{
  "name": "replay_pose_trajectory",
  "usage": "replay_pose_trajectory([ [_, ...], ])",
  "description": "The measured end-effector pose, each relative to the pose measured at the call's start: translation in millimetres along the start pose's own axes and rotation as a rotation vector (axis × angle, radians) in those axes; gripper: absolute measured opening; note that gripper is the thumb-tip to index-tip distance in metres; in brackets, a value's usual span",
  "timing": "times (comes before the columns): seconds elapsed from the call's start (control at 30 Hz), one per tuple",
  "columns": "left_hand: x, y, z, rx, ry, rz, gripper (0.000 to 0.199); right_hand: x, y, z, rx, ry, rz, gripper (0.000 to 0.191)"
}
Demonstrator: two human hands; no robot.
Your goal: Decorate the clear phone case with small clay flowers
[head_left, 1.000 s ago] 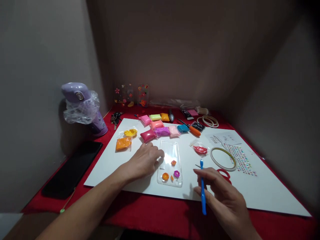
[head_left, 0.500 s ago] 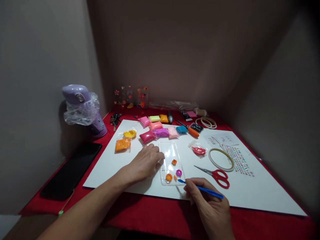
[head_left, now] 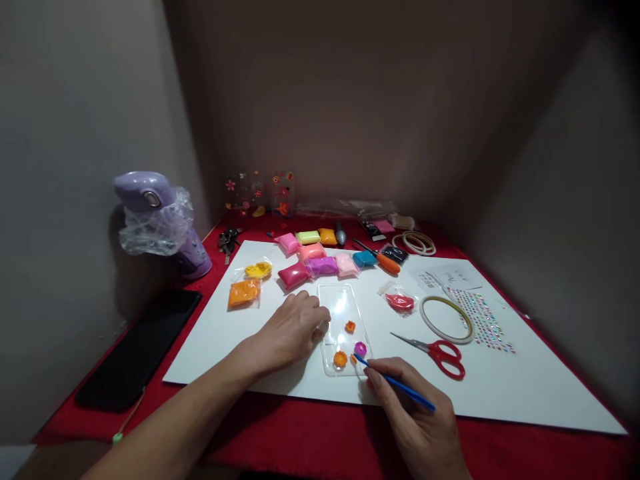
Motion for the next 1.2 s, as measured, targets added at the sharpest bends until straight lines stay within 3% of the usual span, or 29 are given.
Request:
replay_pose_trajectory([
  [0.53, -0.7, -1.4, -1.2, 0.002, 0.014, -0.017, 0.013, -5.3, -1.8, -18.3, 0.016, 0.14, -0.019, 0.015],
  [0.73, -0.6, -0.3, -0.3, 0.006, 0.012, -0.015, 0.012, -4.0, -2.4, -14.7, 0.041, 0.081, -0.047, 0.011],
  [0.93, -2.1, 0.1, -3.4, 0.008, 0.018, -0.004, 0.013, -4.8, -3.3, -22.4, 0.021, 0.196, -0.095, 0.018],
  [1.2, -1.6, 0.2, -3.8, 0.014, 0.024, 0.001, 0.013, 0.0, 3.5, -19.2, 0.062, 0.195, -0.064, 0.018],
])
Point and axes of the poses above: each hand's wrist, its own x-axis towards the middle knuckle, its own y-axis out of the palm, z = x × y, the point moved 9 cm from there along x, towards the middle knuckle, and after that the axes turned 3 degrees about -y, right-handed, at the moved point
